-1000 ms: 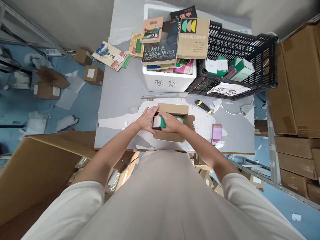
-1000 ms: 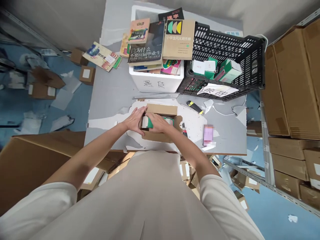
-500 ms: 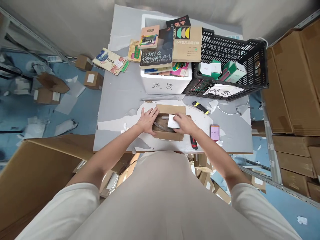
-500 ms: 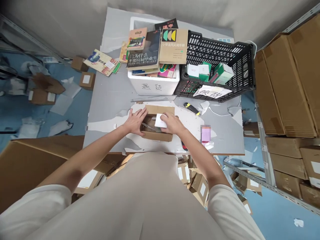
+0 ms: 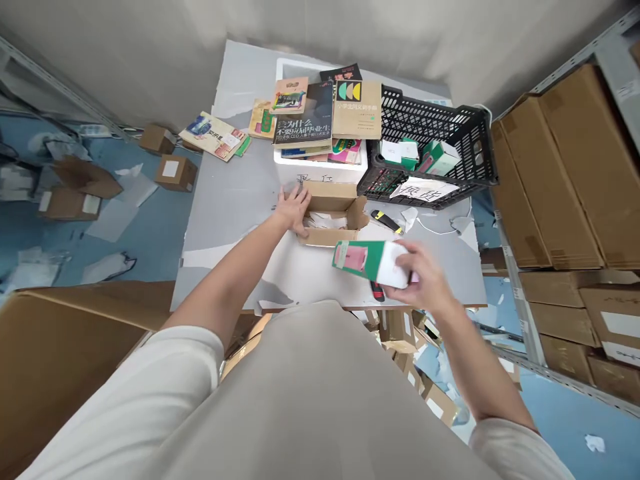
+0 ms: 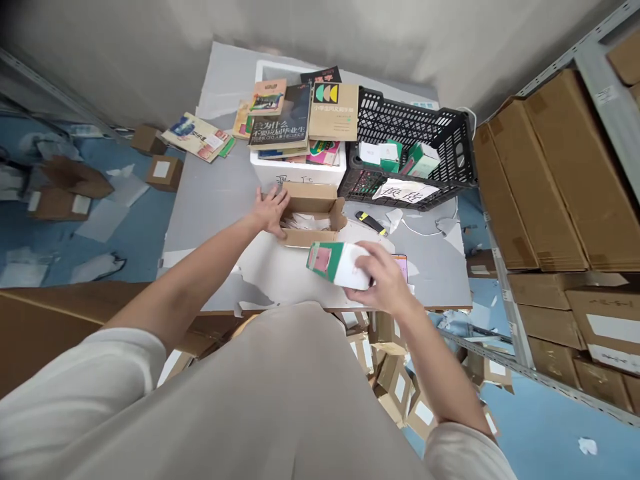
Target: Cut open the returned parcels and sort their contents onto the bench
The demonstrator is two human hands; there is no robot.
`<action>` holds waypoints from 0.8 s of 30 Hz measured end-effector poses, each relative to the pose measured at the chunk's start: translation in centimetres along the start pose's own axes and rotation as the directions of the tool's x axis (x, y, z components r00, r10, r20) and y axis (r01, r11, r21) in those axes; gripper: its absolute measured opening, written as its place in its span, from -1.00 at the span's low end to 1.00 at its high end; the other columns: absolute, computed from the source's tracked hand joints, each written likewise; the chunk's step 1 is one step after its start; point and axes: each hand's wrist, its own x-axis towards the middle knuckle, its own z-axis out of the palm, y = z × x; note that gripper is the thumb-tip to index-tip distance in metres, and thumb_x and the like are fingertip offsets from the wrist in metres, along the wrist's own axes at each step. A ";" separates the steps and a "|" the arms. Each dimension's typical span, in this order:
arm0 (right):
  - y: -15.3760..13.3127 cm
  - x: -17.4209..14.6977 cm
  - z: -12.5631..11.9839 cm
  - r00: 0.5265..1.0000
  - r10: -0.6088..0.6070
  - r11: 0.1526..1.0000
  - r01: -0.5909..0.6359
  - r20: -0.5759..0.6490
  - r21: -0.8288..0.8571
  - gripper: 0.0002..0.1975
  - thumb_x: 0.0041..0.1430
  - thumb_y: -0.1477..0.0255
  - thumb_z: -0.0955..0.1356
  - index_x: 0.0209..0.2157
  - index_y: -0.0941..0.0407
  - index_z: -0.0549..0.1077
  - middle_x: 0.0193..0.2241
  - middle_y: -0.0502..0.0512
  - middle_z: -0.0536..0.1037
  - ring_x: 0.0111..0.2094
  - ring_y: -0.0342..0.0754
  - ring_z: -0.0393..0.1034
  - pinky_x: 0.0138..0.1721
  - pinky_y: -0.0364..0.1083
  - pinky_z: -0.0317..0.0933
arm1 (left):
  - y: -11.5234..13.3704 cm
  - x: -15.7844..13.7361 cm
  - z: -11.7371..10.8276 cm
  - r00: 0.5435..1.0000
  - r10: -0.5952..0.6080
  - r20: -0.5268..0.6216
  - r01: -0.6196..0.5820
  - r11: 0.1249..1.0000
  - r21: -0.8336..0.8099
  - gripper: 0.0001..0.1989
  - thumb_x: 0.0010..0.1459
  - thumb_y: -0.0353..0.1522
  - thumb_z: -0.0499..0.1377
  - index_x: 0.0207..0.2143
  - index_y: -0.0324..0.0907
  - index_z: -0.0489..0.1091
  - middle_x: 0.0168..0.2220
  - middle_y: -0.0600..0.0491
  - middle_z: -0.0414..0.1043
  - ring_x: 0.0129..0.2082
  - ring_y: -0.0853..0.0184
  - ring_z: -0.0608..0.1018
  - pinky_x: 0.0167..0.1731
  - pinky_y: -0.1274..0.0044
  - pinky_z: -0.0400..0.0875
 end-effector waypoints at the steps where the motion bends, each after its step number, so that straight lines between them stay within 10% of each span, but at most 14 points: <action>1: -0.2 -0.8 1.9 1.000 0.004 0.999 -0.005 0.024 0.033 -0.67 0.02 0.22 0.39 -0.19 0.05 0.34 0.01 0.31 0.41 0.03 0.14 0.37 -0.07 0.09 0.34 | 0.3 -0.5 -0.3 1.000 0.012 -0.006 -0.012 1.000 0.002 0.27 -0.32 -0.08 0.35 0.36 -0.34 -0.17 0.39 -0.31 -0.27 0.36 -0.24 -0.25 0.15 -0.14 -0.60; 5: -0.7 -3.1 10.2 0.990 0.043 0.993 -0.057 0.135 0.106 -0.73 0.00 0.33 0.40 -0.23 0.07 0.37 0.01 0.30 0.42 0.01 0.13 0.37 -0.05 0.08 0.34 | 2.8 -6.0 0.4 0.979 0.032 -0.202 -0.054 0.993 -0.105 -0.04 -0.06 -0.21 0.20 0.34 -0.33 -0.09 0.39 -0.27 -0.21 0.38 -0.13 -0.19 0.23 -0.08 -0.45; 10: -2.0 -4.0 16.0 0.968 0.101 0.981 -0.136 0.229 0.140 -0.69 -0.05 0.39 0.44 -0.22 0.08 0.39 0.02 0.31 0.42 0.04 0.15 0.33 -0.01 0.09 0.31 | 8.8 -16.1 6.6 0.901 -0.055 -0.431 -0.165 0.874 -0.456 -0.27 0.11 -0.22 0.10 0.31 -0.15 -0.01 0.26 -0.18 0.17 0.29 0.09 0.21 0.24 0.16 0.13; 15: -3.7 -3.7 15.8 0.950 0.146 0.947 -0.216 0.277 0.239 -0.56 0.00 0.29 0.44 -0.09 0.12 0.36 0.12 0.35 0.31 0.14 0.17 0.25 0.04 0.11 0.29 | 13.7 -17.9 12.4 0.930 -0.264 -0.255 -0.003 0.689 -0.725 0.16 -0.20 -0.05 0.36 0.31 -0.29 -0.17 0.27 -0.38 0.01 0.29 -0.08 0.17 0.19 0.13 0.22; 19: -4.1 -4.4 14.8 0.929 0.257 0.894 -0.332 0.266 0.299 -0.59 0.17 0.40 0.28 0.07 0.15 0.30 0.13 0.32 0.30 0.13 0.09 0.27 0.08 0.08 0.28 | 15.2 -16.9 13.6 0.858 -0.439 -0.266 0.002 0.523 -0.853 -0.04 -0.15 -0.13 0.36 0.22 -0.24 -0.02 0.16 -0.28 0.17 0.19 0.02 0.32 0.12 0.21 0.31; 24: -4.3 -5.8 14.5 0.883 0.398 0.832 -0.462 0.250 0.308 -0.66 0.21 0.34 0.28 0.01 0.09 0.36 -0.02 0.24 0.39 -0.05 0.06 0.40 -0.24 -0.01 0.43 | 14.8 -17.5 13.5 0.875 -0.315 -0.368 -0.141 0.560 -0.816 -0.21 -0.06 -0.23 0.34 0.18 -0.18 0.06 0.15 -0.20 0.22 0.20 0.06 0.32 0.16 0.21 0.25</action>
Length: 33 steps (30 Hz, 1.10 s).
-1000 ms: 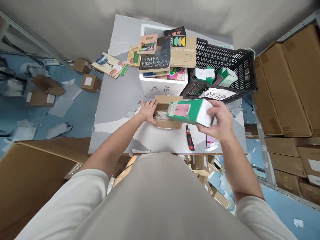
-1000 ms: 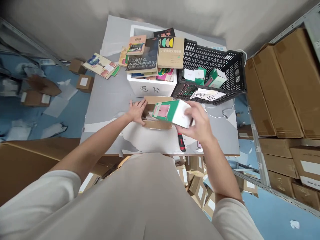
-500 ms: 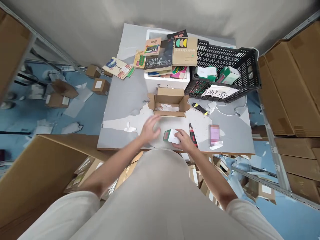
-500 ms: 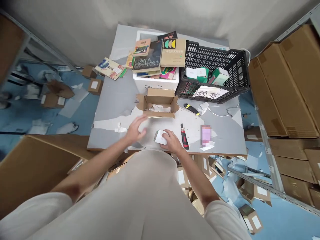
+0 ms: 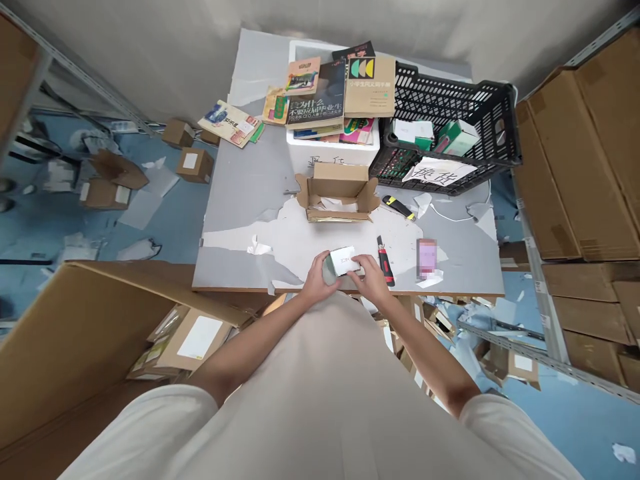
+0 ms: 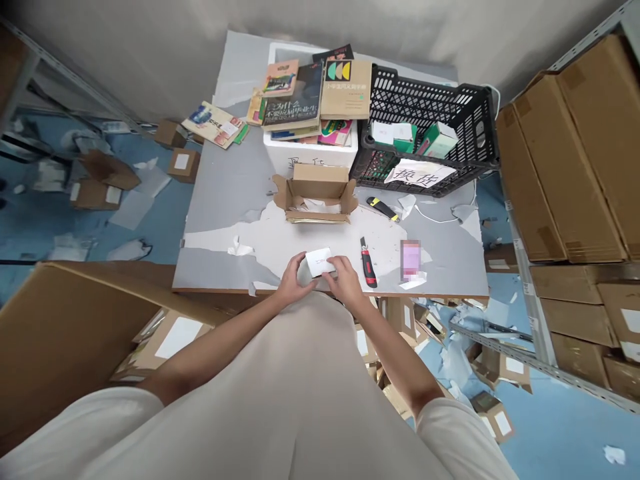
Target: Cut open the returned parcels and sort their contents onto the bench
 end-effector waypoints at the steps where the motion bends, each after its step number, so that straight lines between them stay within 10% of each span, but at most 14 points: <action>1: -0.1 0.1 -0.2 1.000 0.002 0.999 -0.002 0.007 -0.047 -0.66 0.19 0.32 0.30 0.00 0.08 0.37 -0.01 0.24 0.39 -0.07 0.07 0.40 -0.26 0.00 0.42 | -0.1 0.1 -0.1 1.000 0.011 0.023 -0.011 1.000 0.005 -0.15 -0.08 -0.21 0.36 0.19 -0.18 0.04 0.18 -0.22 0.19 0.22 0.04 0.29 0.17 0.20 0.24; 10: -2.9 6.5 -3.7 0.880 -0.202 0.747 0.422 0.430 -0.513 -0.68 0.10 0.41 0.42 -0.09 0.16 0.40 0.04 0.33 0.42 0.02 0.19 0.34 0.01 0.11 0.23 | -1.9 4.2 -1.0 0.984 0.017 0.178 -0.015 1.000 -0.015 -0.14 -0.13 -0.16 0.40 0.17 -0.18 0.12 0.14 -0.21 0.29 0.15 0.03 0.38 0.12 0.19 0.27; 16: -3.8 6.0 -2.2 0.872 -0.197 0.661 0.456 0.448 -0.596 -0.68 0.30 0.36 0.20 0.00 0.23 0.32 0.02 0.47 0.42 -0.02 0.23 0.35 -0.12 0.05 0.24 | -2.7 6.0 -3.5 0.938 0.080 0.337 -0.086 0.996 0.002 -0.11 -0.09 -0.11 0.37 0.22 -0.20 0.08 0.19 -0.25 0.24 0.19 0.00 0.35 0.14 0.18 0.26; 23: -0.1 7.4 -2.5 0.999 0.035 0.984 -0.041 -0.039 -0.176 -0.55 0.32 0.25 0.14 0.17 0.11 0.19 -0.11 0.23 0.53 -0.26 0.08 0.45 -0.19 0.02 0.28 | -0.9 5.8 -3.1 0.908 0.123 0.399 -0.079 0.989 -0.125 -0.11 -0.05 -0.24 0.34 0.28 -0.21 0.02 0.25 -0.24 0.18 0.23 0.03 0.30 0.21 0.19 0.17; 33: 1.5 6.2 0.2 0.961 -0.055 0.992 0.022 -0.271 -0.123 -0.54 0.30 0.29 0.12 0.10 0.14 0.38 0.21 0.34 0.17 0.14 0.16 0.22 0.13 0.17 0.16 | 3.3 5.2 -1.5 0.964 -0.175 0.199 0.182 0.983 -0.016 -0.29 0.06 -0.25 0.24 0.24 -0.15 0.08 0.12 -0.12 0.35 -0.16 0.22 0.58 -0.05 0.32 0.44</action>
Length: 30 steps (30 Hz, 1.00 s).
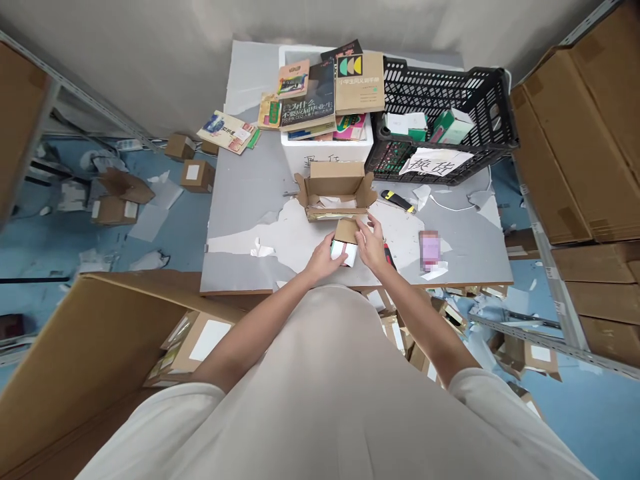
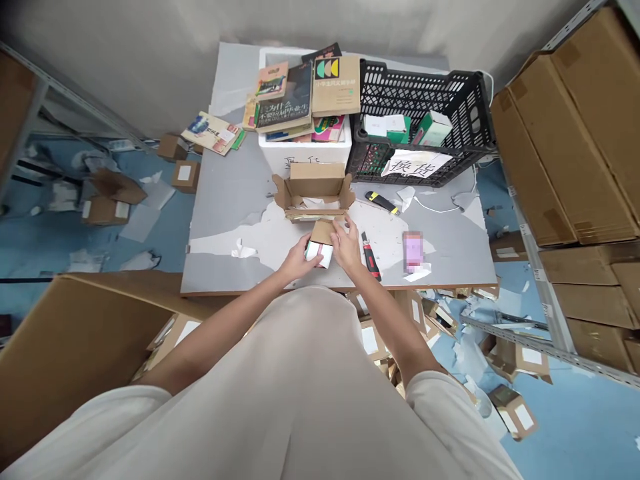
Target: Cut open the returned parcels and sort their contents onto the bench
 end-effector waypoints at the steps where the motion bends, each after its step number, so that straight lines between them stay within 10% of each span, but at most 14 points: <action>1: -0.1 -0.4 -0.6 0.996 -0.085 0.996 0.085 0.016 -0.029 -0.54 0.29 0.33 0.14 0.14 0.14 0.35 0.22 0.33 0.18 0.19 0.16 0.16 0.17 0.18 0.11 | 0.0 0.0 0.0 1.000 -0.015 0.011 0.016 1.000 -0.021 -0.32 0.11 -0.25 0.19 0.25 -0.14 0.06 0.12 -0.11 0.35 -0.25 0.27 0.60 -0.10 0.34 0.47; 5: -0.8 -1.1 -2.9 0.778 -0.497 0.834 0.550 0.383 -0.034 -0.42 0.11 0.51 0.25 0.20 0.08 0.27 0.19 0.24 0.30 0.25 0.14 0.08 0.25 0.25 -0.11 | -0.7 0.1 -0.6 1.000 -0.020 -0.008 0.020 1.000 -0.012 -0.43 0.26 -0.27 0.01 0.29 -0.16 0.00 0.15 -0.13 0.33 -0.06 0.24 0.56 0.02 0.33 0.41; 8: -1.3 -0.5 -4.2 0.687 -0.530 0.774 0.631 0.496 -0.047 -0.45 0.07 0.56 0.27 0.15 0.10 0.33 0.08 0.25 0.40 0.17 0.14 0.17 0.24 0.31 -0.14 | -1.4 0.5 -1.2 0.993 0.091 -0.070 -0.085 0.992 0.092 -0.44 0.28 -0.33 -0.06 0.31 -0.20 -0.03 0.21 -0.17 0.27 0.20 0.20 0.36 0.17 0.27 0.25; 13: -0.5 0.0 -5.2 0.707 -0.503 0.797 0.602 0.497 -0.051 -0.71 0.25 0.54 0.17 -0.17 0.11 0.49 -0.09 0.25 0.46 -0.01 0.06 0.28 0.15 0.18 0.10 | -1.8 1.2 -2.3 0.914 0.391 0.106 -0.404 0.861 0.308 -0.49 0.26 -0.40 -0.06 0.26 -0.14 0.13 0.34 -0.14 0.03 0.37 0.12 0.04 0.26 0.15 0.04; 18: 2.2 -3.0 -4.3 0.862 -0.371 0.927 0.367 0.345 0.077 -0.69 0.33 0.45 0.12 -0.18 0.04 0.47 -0.08 0.22 0.48 0.07 0.04 0.29 0.16 0.19 0.13 | -2.3 1.8 -3.2 0.848 0.431 0.309 -0.518 0.799 0.306 -0.26 0.13 -0.20 0.18 0.31 -0.16 0.03 0.33 -0.21 0.02 0.34 0.01 0.10 0.26 0.11 0.01; 21: 2.0 -4.7 -4.2 0.874 -0.344 0.931 0.366 0.343 0.001 -0.71 0.27 0.48 0.16 -0.13 0.07 0.46 0.01 0.22 0.47 0.14 0.07 0.25 0.20 0.25 0.04 | -3.0 2.1 -2.9 0.841 0.450 0.300 -0.524 0.815 0.248 0.01 -0.15 -0.07 0.37 0.28 -0.22 0.06 0.28 -0.28 0.10 0.27 -0.06 0.21 0.22 0.14 0.14; 30: -7.8 -1.3 -2.6 0.917 0.099 0.861 0.115 0.386 -0.495 -0.67 0.20 0.23 0.30 -0.17 0.19 0.48 -0.18 0.36 0.57 -0.11 0.18 0.35 -0.13 0.11 0.16 | -3.8 0.9 0.0 0.928 0.372 0.010 -0.352 0.869 0.348 -0.24 -0.09 -0.20 0.31 0.16 -0.19 0.17 0.12 -0.19 0.31 0.12 0.02 0.37 0.10 0.20 0.26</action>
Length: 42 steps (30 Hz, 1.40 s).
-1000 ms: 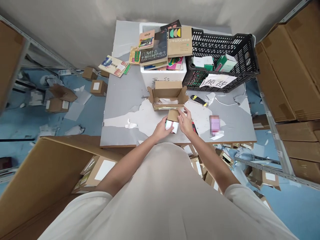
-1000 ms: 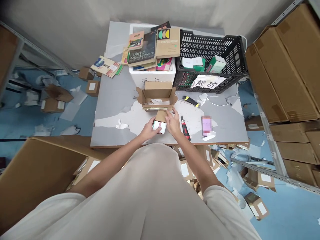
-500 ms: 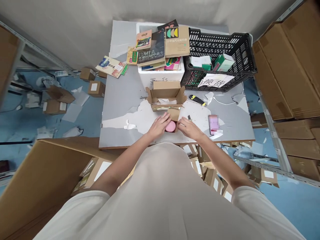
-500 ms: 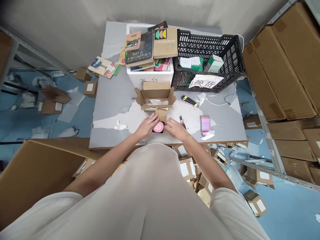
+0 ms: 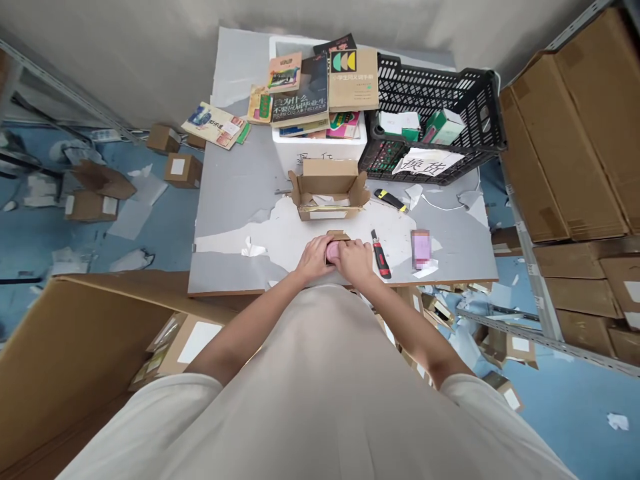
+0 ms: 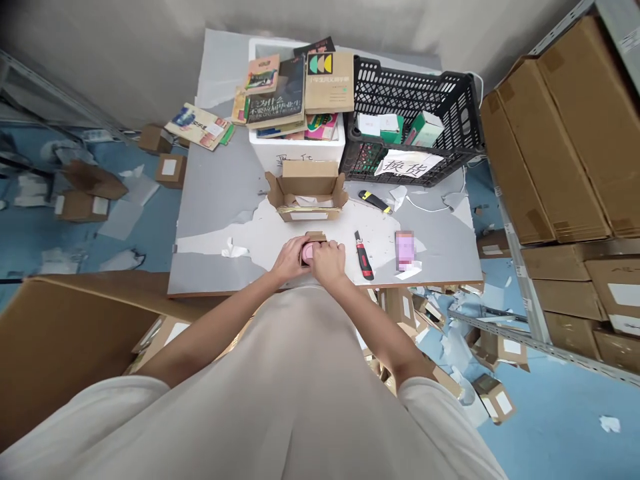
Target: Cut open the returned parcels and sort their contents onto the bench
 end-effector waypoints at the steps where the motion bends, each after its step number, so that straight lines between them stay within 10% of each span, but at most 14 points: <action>1: -0.5 0.8 -0.1 0.997 0.048 0.999 -0.047 0.054 -0.017 -0.65 0.16 0.19 0.33 -0.18 0.19 0.48 -0.19 0.37 0.57 -0.11 0.19 0.35 -0.13 0.11 0.15 | 0.1 -0.1 0.1 1.000 -0.003 -0.003 0.003 1.000 0.005 -0.25 -0.09 -0.21 0.29 0.16 -0.20 0.17 0.12 -0.20 0.31 0.11 0.02 0.37 0.09 0.21 0.26; 9: -1.5 2.0 -2.6 0.995 -0.026 0.994 0.035 0.091 -0.106 -0.54 0.00 0.25 0.39 -0.09 0.19 0.38 -0.25 0.32 0.56 -0.19 0.18 0.43 -0.15 0.07 0.17 | 0.1 0.3 0.4 0.998 -0.056 -0.035 0.056 0.998 -0.011 -0.33 -0.05 -0.20 0.24 0.13 -0.20 0.20 0.07 -0.18 0.35 0.07 0.02 0.40 0.05 0.25 0.25; 18: 5.0 -4.6 -15.9 0.934 -0.064 0.903 0.204 -0.352 0.377 -0.39 0.07 0.20 0.34 0.17 -0.01 0.23 -0.04 0.17 0.47 -0.16 0.17 0.40 -0.22 0.06 0.29 | 0.3 0.2 0.0 0.998 -0.036 -0.047 0.037 0.999 0.023 -0.07 -0.19 -0.12 0.36 0.22 -0.17 0.12 0.14 -0.20 0.28 0.13 -0.06 0.34 0.09 0.19 0.21; 23: 8.5 -4.1 -11.7 0.907 0.239 0.386 0.238 -0.346 0.891 -0.51 0.10 0.13 0.26 0.06 -0.04 0.33 -0.16 0.10 0.48 -0.45 -0.06 0.34 -0.59 -0.10 0.23 | 2.1 0.0 -2.0 0.985 -0.091 -0.144 0.102 0.992 0.070 0.23 -0.40 0.11 0.38 0.27 -0.24 0.04 0.28 -0.37 0.03 0.26 -0.29 0.11 0.16 -0.02 -0.04; 26: 5.6 -3.3 -6.5 0.914 0.389 0.006 0.126 -0.118 0.992 -0.48 0.16 0.06 0.10 0.04 0.00 0.31 -0.35 0.10 0.48 -0.54 -0.04 0.30 -0.64 -0.06 0.23 | 5.2 0.1 -3.4 0.967 -0.074 -0.242 0.076 0.997 -0.002 0.18 -0.28 0.20 0.28 0.31 -0.15 -0.02 0.35 -0.33 -0.12 0.32 -0.29 -0.04 0.18 -0.05 -0.15; 28: 2.7 -3.3 -3.7 0.939 0.345 -0.104 0.040 -0.002 0.994 -0.45 0.20 0.06 0.03 0.02 0.03 0.34 -0.42 0.15 0.48 -0.48 0.06 0.36 -0.52 0.03 0.33 | 7.6 0.5 -4.1 0.975 -0.041 -0.216 -0.002 0.981 -0.195 0.02 -0.12 0.19 0.21 0.28 -0.12 0.04 0.30 -0.28 0.06 0.29 -0.18 0.12 0.18 0.05 0.04; 34: 1.5 -2.0 -1.9 0.992 0.116 0.146 0.028 -0.045 0.989 -0.34 0.24 0.07 -0.07 0.18 0.10 0.21 -0.05 0.32 0.48 -0.01 0.18 0.37 -0.14 0.16 0.34 | 10.8 2.1 -4.9 0.971 -0.182 -0.153 0.011 0.678 -0.735 -0.26 0.04 0.01 0.23 0.17 -0.15 0.14 0.11 -0.17 0.34 0.06 0.12 0.46 -0.02 0.34 0.41; 38: 6.2 1.2 -7.2 0.974 0.074 0.236 0.192 -0.215 0.952 -0.25 0.14 -0.13 0.09 0.25 -0.01 0.05 0.26 0.26 0.19 0.16 0.10 0.25 -0.06 0.07 0.33 | 10.1 1.9 -5.8 0.975 -0.207 -0.084 0.058 0.599 -0.799 -0.20 -0.08 -0.04 0.35 0.15 -0.17 0.20 0.11 -0.19 0.36 0.06 0.11 0.47 -0.01 0.32 0.43; 42: 7.8 3.9 -13.3 0.970 -0.174 0.181 0.200 -0.168 0.963 -0.35 0.03 -0.09 0.32 0.07 -0.01 0.29 0.07 0.19 0.44 -0.03 0.06 0.41 -0.16 0.03 0.36 | 10.1 1.0 -5.8 0.992 -0.092 0.091 0.128 0.573 -0.810 -0.25 -0.03 0.02 0.29 0.14 -0.17 0.27 0.10 -0.16 0.38 0.07 0.08 0.47 0.00 0.31 0.41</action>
